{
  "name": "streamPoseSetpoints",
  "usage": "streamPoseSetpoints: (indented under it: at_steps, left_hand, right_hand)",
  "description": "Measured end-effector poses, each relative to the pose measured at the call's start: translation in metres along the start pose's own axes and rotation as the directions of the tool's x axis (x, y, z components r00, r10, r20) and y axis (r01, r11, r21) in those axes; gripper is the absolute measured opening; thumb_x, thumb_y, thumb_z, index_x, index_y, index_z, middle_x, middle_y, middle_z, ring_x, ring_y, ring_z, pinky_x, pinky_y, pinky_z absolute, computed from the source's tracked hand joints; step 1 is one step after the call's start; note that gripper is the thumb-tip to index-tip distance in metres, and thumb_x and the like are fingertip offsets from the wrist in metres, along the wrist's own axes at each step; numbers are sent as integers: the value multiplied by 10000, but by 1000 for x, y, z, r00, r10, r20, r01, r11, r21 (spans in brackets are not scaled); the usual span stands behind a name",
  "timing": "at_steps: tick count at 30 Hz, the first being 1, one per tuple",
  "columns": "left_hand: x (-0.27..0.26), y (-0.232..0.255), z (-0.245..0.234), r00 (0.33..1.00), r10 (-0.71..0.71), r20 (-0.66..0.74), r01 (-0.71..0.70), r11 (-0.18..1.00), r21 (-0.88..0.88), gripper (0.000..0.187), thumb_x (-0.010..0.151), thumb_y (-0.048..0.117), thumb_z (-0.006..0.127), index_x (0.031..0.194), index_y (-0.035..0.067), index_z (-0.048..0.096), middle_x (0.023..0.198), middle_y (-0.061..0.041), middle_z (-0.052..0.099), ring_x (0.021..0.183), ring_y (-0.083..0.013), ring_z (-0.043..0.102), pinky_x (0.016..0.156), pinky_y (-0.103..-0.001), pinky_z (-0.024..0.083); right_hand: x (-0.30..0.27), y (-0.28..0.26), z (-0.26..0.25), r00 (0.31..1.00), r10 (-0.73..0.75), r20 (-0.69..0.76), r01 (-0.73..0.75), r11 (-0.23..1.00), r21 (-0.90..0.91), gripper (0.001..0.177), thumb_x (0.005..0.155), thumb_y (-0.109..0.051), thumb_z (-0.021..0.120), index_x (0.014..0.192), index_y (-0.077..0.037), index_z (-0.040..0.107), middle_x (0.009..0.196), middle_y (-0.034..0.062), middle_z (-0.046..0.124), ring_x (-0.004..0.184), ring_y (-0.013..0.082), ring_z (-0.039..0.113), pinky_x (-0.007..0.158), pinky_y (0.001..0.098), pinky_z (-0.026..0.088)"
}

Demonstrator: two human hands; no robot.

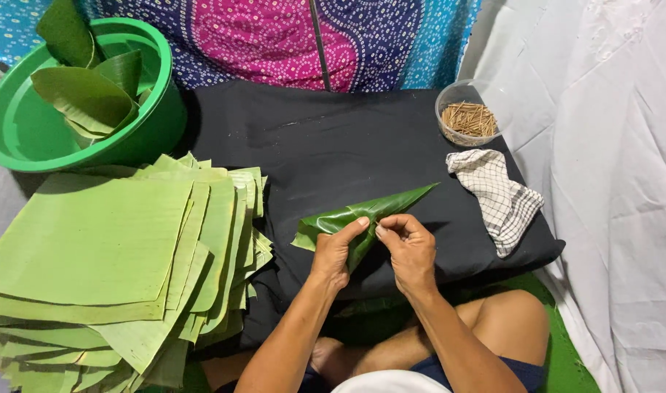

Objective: Wipe banana leaves with a cloth and fold them into cone shapes, securing the folds with small wooden picks.

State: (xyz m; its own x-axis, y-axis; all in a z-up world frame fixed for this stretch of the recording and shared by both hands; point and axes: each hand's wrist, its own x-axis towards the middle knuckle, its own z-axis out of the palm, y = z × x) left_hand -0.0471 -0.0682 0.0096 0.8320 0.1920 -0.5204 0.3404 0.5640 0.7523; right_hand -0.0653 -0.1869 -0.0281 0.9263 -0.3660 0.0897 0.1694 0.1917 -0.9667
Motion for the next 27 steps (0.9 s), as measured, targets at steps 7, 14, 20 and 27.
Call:
streamPoseSetpoints:
  at_steps: [7, 14, 20, 27]
  left_hand:
    - [3, 1, -3, 1000, 2, 3, -2, 1000, 2, 387, 608, 21, 962, 932, -73, 772, 809, -188, 754, 709, -266, 743, 634, -416, 610]
    - [-2, 13, -1, 1000, 3, -16, -3, 1000, -7, 382, 601, 40, 964, 904, -84, 766, 787, -199, 739, 695, -284, 736, 625, -435, 603]
    - [0, 8, -2, 1000, -16, -23, 16, 1000, -22, 377, 596, 37, 959, 891, -91, 763, 782, -206, 736, 694, -288, 734, 627, -439, 604]
    - [22, -5, -13, 996, -92, 12, 92, 995, -44, 386, 606, 2, 946, 907, -118, 736, 806, -239, 727, 733, -326, 748, 655, -471, 610]
  right_hand:
    - [2, -5, 3, 1000, 1, 9, -1, 1000, -12, 169, 786, 101, 806, 920, 25, 735, 749, 108, 704, 712, 110, 673, 664, 270, 614]
    - [3, -22, 1, 997, -38, 68, 45, 994, -97, 148, 800, 83, 792, 895, -9, 727, 793, 119, 734, 750, 123, 677, 671, 275, 601]
    - [4, -11, 0, 996, -51, 68, 57, 994, -90, 139, 806, 91, 783, 867, -8, 706, 825, 138, 751, 785, 153, 709, 691, 294, 606]
    - [3, -8, 3, 997, -46, 68, 50, 997, -53, 146, 804, 100, 778, 828, -3, 677, 831, 135, 736, 808, 153, 689, 703, 294, 599]
